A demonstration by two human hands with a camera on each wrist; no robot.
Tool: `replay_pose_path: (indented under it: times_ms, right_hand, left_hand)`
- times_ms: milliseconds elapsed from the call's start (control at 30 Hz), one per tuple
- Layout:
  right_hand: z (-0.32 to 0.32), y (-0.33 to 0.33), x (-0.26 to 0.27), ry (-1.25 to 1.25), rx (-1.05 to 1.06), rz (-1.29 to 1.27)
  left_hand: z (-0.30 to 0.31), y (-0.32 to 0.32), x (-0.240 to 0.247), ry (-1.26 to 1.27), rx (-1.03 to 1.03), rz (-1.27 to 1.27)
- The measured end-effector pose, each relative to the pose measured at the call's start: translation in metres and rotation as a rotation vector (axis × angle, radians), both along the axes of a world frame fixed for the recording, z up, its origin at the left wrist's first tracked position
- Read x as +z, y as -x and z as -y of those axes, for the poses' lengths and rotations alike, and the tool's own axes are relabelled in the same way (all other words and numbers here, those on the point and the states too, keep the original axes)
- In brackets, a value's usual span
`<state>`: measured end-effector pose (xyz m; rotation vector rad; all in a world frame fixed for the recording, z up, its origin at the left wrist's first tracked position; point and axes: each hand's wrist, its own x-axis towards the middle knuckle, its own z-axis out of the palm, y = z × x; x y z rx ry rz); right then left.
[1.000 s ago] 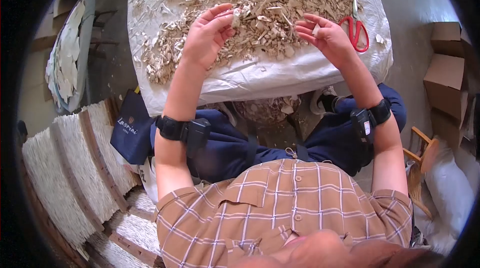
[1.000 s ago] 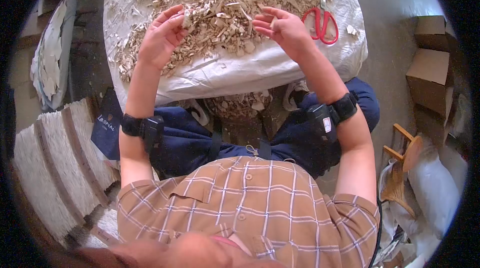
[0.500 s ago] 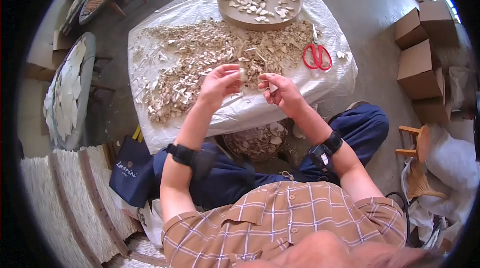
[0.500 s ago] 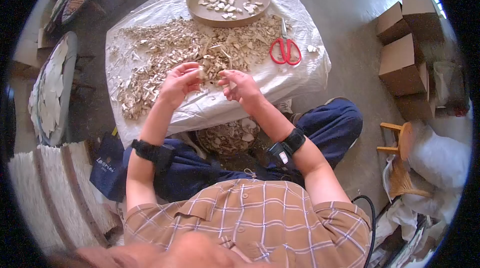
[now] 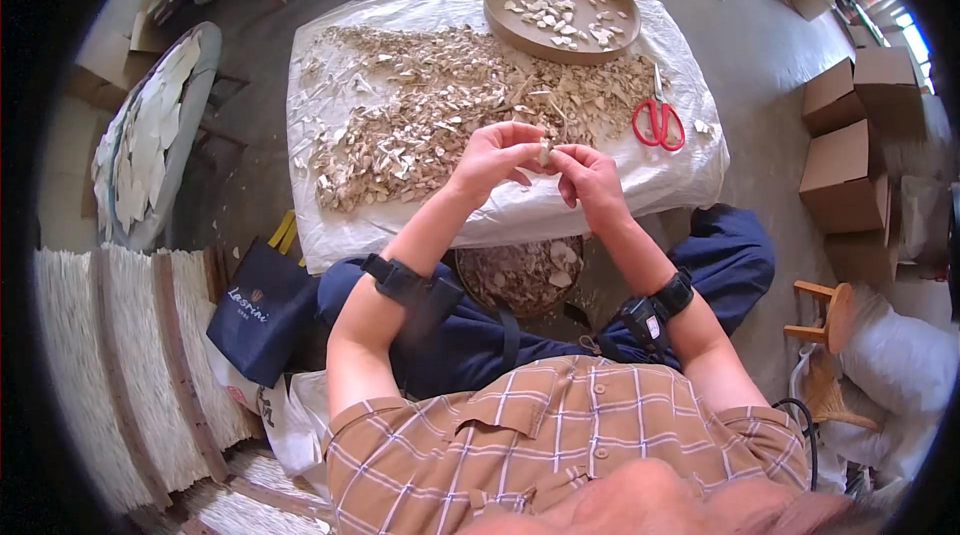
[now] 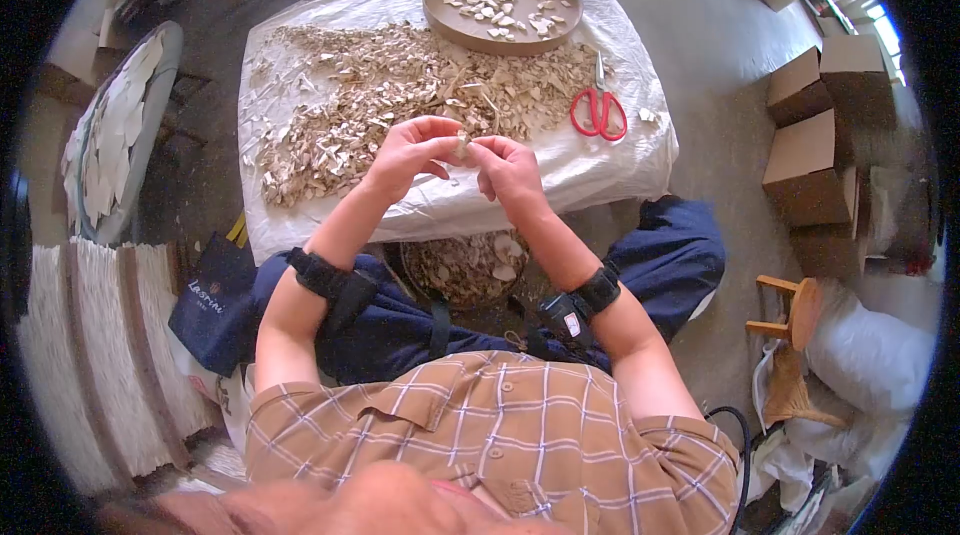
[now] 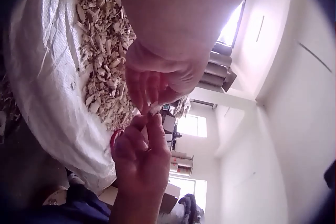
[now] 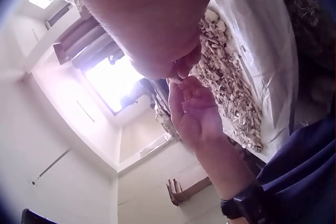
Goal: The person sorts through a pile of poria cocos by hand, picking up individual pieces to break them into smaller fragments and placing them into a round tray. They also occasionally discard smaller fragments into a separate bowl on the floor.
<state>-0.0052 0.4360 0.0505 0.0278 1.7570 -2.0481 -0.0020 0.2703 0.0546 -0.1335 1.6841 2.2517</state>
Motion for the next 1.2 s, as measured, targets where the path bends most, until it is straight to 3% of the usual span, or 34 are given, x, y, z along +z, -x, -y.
replay_pose_path:
  times_ms: [133, 200, 233, 267, 333, 367, 400, 467, 533, 600, 633, 767, 1000, 1200]
  right_hand:
    - [0.000, 0.002, -0.004, -0.090, 0.051, -0.075]
    - [0.004, 0.002, -0.006, -0.320, 0.052, -0.354]
    - [0.006, 0.002, -0.005, -0.429, 0.031, -0.612]
    - [0.006, 0.004, -0.003, -0.425, 0.042, -0.612]
    - [0.005, 0.008, -0.001, -0.774, 0.127, -0.894]
    - [0.006, 0.011, -0.008, -0.686, 0.095, -0.955]
    - [0.005, 0.014, -0.006, -0.683, 0.093, -0.944]
    - [0.001, 0.021, 0.001, -0.137, 0.055, -0.056]
    - [-0.004, 0.030, 0.003, -0.011, 0.002, 0.021]
    - [-0.007, 0.044, -0.001, 0.281, -0.134, 0.261]
    - [-0.007, 0.048, -0.004, 0.294, -0.086, 0.339]
    - [0.005, 0.037, -0.004, 0.009, 0.110, 0.093]
    - [0.018, 0.019, -0.006, -0.221, 0.124, -0.219]
    - [0.020, 0.020, -0.009, -0.248, 0.068, -0.297]
  left_hand:
    - [0.001, -0.001, -0.001, 0.079, -0.005, -0.077]
    - [0.001, -0.003, -0.002, 0.128, 0.019, -0.096]
    - [0.001, -0.004, -0.003, 0.205, -0.009, -0.138]
    - [0.002, -0.005, -0.004, 0.285, -0.036, -0.178]
    - [-0.003, -0.006, -0.003, 0.348, -0.013, -0.183]
    - [-0.004, -0.006, -0.002, 0.443, 0.006, -0.245]
    - [-0.004, -0.006, -0.002, 0.537, 0.020, -0.307]
    - [0.002, -0.001, -0.010, 0.551, 0.068, -0.332]
    - [0.005, 0.001, -0.008, 0.281, 0.115, -0.107]
    - [0.009, 0.001, -0.009, 0.162, 0.125, -0.074]
    - [0.010, 0.000, -0.009, 0.044, 0.127, -0.040]
    - [0.012, -0.001, -0.011, -0.023, 0.140, -0.005]
    - [0.007, 0.005, -0.011, -0.022, 0.214, -0.011]
    - [0.002, 0.006, -0.009, -0.072, 0.269, -0.001]
